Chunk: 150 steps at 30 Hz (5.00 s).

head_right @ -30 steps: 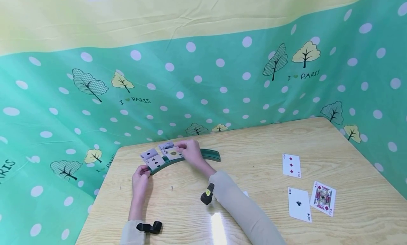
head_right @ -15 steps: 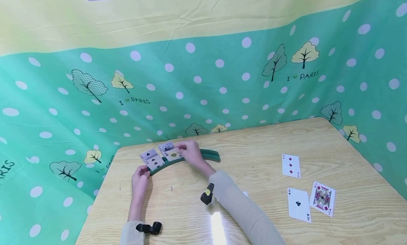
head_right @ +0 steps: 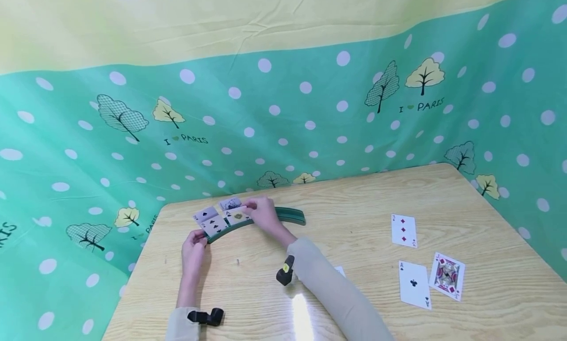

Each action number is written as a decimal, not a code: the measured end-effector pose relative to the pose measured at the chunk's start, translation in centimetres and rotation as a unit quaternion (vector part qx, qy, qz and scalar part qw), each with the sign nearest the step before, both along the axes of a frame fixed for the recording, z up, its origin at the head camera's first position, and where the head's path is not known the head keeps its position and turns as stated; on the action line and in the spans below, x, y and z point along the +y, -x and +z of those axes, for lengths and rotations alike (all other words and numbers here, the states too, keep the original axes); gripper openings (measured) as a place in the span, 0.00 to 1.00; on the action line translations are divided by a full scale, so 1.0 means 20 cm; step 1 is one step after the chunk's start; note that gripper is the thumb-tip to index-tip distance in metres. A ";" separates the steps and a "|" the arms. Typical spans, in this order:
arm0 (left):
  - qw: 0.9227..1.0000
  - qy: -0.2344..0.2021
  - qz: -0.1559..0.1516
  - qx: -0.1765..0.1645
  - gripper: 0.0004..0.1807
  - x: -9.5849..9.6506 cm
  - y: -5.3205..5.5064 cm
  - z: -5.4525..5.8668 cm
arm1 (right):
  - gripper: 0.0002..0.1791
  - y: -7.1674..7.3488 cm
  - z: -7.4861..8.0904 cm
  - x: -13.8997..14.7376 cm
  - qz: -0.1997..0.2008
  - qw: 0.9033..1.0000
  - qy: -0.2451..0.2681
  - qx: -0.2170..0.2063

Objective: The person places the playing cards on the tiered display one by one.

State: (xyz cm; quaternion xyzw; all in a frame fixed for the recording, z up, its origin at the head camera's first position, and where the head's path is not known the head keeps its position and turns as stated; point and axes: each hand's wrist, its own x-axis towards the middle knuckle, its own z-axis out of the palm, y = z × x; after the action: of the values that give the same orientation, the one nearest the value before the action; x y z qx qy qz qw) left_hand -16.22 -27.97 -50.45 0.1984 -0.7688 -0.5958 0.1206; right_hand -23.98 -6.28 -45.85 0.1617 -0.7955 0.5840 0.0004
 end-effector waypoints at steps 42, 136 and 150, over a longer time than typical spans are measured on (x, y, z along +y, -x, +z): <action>1.000 0.002 -0.006 -0.018 0.21 -0.03 -0.01 -0.01 | 0.20 -0.07 0.13 1.28 -0.151 0.980 0.095 -0.091; 1.000 0.027 0.001 0.004 0.20 -0.01 0.01 -0.02 | 0.30 -0.22 0.02 1.83 -0.246 0.949 -0.196 -0.019; 1.000 0.029 0.000 -0.003 0.21 -0.01 0.01 -0.01 | 0.30 -0.22 0.08 1.80 -0.265 0.948 -0.174 -0.039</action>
State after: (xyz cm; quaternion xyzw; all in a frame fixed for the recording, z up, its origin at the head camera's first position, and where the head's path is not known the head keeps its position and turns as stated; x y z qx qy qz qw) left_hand -16.35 -28.21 -50.69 0.1964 -0.7861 -0.5728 0.1236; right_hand -19.54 29.74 -44.32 -0.0806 -0.8984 0.4210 0.0958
